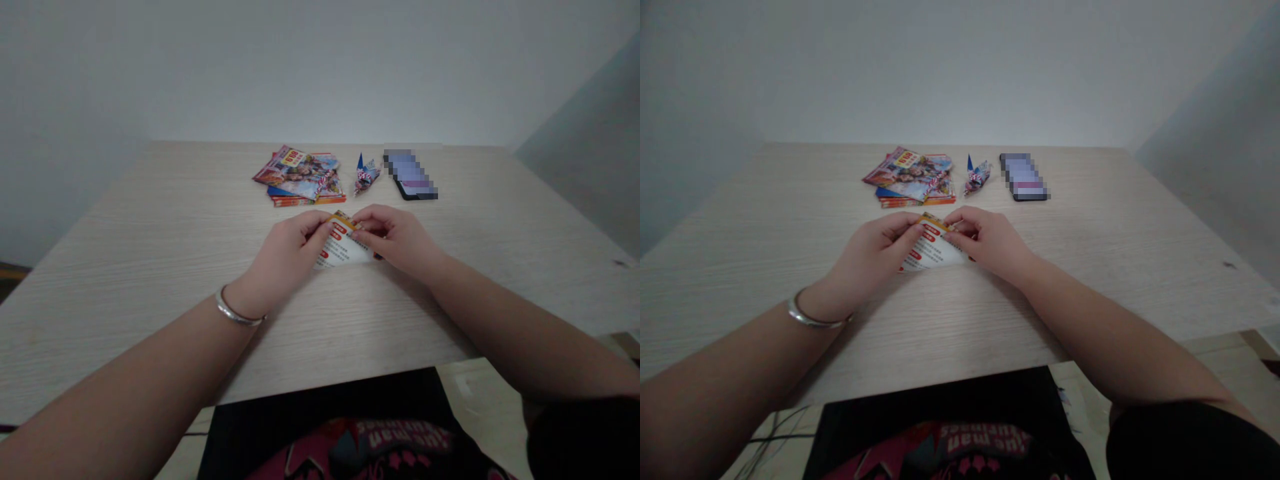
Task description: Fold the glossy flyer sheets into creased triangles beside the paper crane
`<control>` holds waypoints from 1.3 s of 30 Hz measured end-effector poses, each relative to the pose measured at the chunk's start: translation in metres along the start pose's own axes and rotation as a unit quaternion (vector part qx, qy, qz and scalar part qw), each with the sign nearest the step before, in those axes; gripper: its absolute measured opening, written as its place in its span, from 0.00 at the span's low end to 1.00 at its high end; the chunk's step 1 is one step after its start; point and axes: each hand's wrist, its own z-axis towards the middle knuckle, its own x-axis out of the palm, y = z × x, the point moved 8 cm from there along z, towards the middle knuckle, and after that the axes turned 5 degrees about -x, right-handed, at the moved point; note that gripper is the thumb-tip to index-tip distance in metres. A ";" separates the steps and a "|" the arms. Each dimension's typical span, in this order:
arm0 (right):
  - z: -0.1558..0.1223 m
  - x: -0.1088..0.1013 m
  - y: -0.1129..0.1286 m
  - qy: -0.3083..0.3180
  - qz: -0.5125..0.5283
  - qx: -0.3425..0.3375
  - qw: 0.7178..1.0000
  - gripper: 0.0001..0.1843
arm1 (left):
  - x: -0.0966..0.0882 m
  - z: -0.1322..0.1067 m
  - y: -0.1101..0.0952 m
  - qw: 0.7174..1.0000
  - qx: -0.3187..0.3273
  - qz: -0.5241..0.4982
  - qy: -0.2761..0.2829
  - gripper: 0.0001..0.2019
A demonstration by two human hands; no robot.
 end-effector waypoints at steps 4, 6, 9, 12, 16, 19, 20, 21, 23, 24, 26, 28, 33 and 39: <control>0.000 -0.004 0.006 -0.022 -0.031 -0.032 0.999 0.12 | -0.002 0.000 -0.003 1.000 0.017 0.022 -0.011 0.13; 0.000 -0.006 0.010 -0.040 -0.042 -0.040 0.997 0.12 | -0.003 -0.001 -0.005 0.999 0.033 0.020 -0.021 0.12; 0.000 -0.008 0.018 -0.065 -0.048 -0.050 0.995 0.10 | 0.001 -0.002 -0.003 1.000 0.025 -0.017 -0.009 0.12; 0.000 -0.010 0.025 -0.086 -0.054 -0.058 0.993 0.09 | 0.004 -0.004 -0.002 0.999 0.008 -0.044 0.011 0.14; 0.000 -0.010 0.023 -0.099 -0.048 -0.038 0.993 0.09 | 0.004 -0.008 -0.008 0.999 0.013 -0.032 0.014 0.12; 0.000 -0.009 0.019 -0.098 -0.028 -0.029 0.994 0.10 | 0.004 -0.009 -0.010 0.999 0.014 -0.035 0.019 0.11; 0.000 -0.009 0.018 -0.097 -0.022 -0.027 0.995 0.11 | 0.004 -0.009 -0.010 0.999 0.015 -0.044 0.018 0.11; 0.000 -0.009 0.017 -0.096 -0.018 -0.025 0.995 0.10 | 0.003 -0.009 -0.010 0.998 0.017 -0.054 0.013 0.11; 0.000 -0.008 0.015 -0.093 -0.011 -0.019 0.995 0.10 | 0.001 -0.008 -0.010 0.997 0.027 -0.070 -0.006 0.10; 0.000 -0.008 0.014 -0.092 -0.010 -0.017 0.996 0.10 | -0.001 -0.008 -0.010 0.997 0.034 -0.074 -0.018 0.09; 0.000 -0.008 0.013 -0.090 -0.011 -0.012 0.996 0.10 | -0.003 -0.007 -0.011 0.996 0.047 -0.073 -0.035 0.08; 0.000 -0.007 0.012 -0.085 -0.010 -0.011 0.996 0.10 | -0.003 -0.006 -0.011 0.995 0.056 -0.072 -0.040 0.07; 0.001 -0.008 0.011 -0.097 0.006 -0.012 0.995 0.09 | 0.001 -0.005 -0.007 0.994 0.048 -0.090 -0.025 0.09; 0.004 -0.025 -0.006 -0.161 0.065 0.017 0.985 0.12 | 0.000 -0.001 0.004 0.997 0.037 -0.056 -0.023 0.13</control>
